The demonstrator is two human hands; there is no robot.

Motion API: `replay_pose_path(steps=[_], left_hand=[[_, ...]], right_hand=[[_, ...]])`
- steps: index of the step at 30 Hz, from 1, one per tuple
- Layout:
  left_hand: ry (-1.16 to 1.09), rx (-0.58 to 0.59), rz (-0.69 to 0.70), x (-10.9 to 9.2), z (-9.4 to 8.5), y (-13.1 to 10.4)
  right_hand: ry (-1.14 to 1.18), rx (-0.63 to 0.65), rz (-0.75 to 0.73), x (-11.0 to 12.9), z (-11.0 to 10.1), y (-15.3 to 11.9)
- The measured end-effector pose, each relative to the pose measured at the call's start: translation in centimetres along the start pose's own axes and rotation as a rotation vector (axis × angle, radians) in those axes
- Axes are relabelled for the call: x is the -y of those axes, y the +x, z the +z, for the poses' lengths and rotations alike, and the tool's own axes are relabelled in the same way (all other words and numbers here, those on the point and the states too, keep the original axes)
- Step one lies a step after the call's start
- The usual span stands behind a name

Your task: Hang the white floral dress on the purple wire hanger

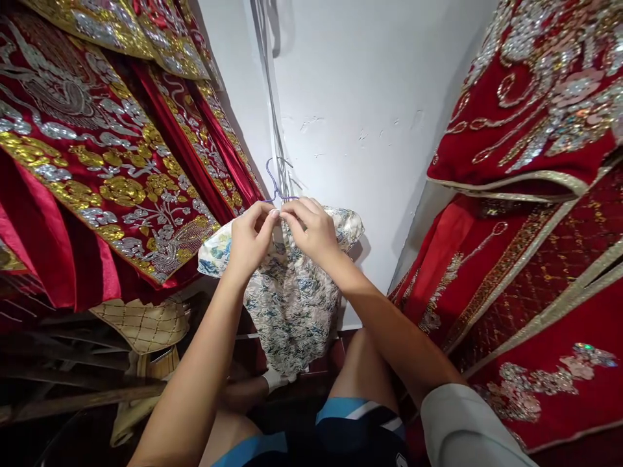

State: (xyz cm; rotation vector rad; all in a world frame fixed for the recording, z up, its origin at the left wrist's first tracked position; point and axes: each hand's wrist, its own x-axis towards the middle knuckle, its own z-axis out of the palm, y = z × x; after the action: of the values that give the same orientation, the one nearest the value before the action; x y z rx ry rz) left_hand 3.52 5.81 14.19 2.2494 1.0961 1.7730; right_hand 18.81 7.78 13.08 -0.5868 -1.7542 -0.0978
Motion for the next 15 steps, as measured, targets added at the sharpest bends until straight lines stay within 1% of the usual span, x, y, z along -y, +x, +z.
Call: replay_pose_path(steps=[4,6,8,10,11,13,15], left_hand=[[-0.041,-0.124,-0.024,-0.4,0.9,-0.3],[-0.088,-0.194,-0.041,-0.5,1.1,-0.1],[-0.135,-0.284,-0.064,-0.2,0.6,0.5],[-0.165,-0.393,-0.078,0.5,-0.8,1.2],[-0.164,-0.45,-0.08,1.1,-2.0,1.5],[-0.145,-0.585,-0.095,2.8,-4.8,1.4],[-0.176,-0.723,-0.174,4.7,-7.9,0.2]], right_hand=[[-0.041,-0.019,-0.007,-0.8,1.1,-1.9],[-0.057,0.029,-0.018,-1.3,1.9,-3.7],[-0.019,0.135,-0.022,-1.5,2.5,-6.0],[0.084,0.262,0.011,-1.3,2.9,-8.4],[0.154,0.316,0.065,-1.0,3.0,-9.5],[0.328,0.359,0.259,0.0,2.8,-11.3],[0.523,0.329,0.496,1.4,2.3,-12.0]])
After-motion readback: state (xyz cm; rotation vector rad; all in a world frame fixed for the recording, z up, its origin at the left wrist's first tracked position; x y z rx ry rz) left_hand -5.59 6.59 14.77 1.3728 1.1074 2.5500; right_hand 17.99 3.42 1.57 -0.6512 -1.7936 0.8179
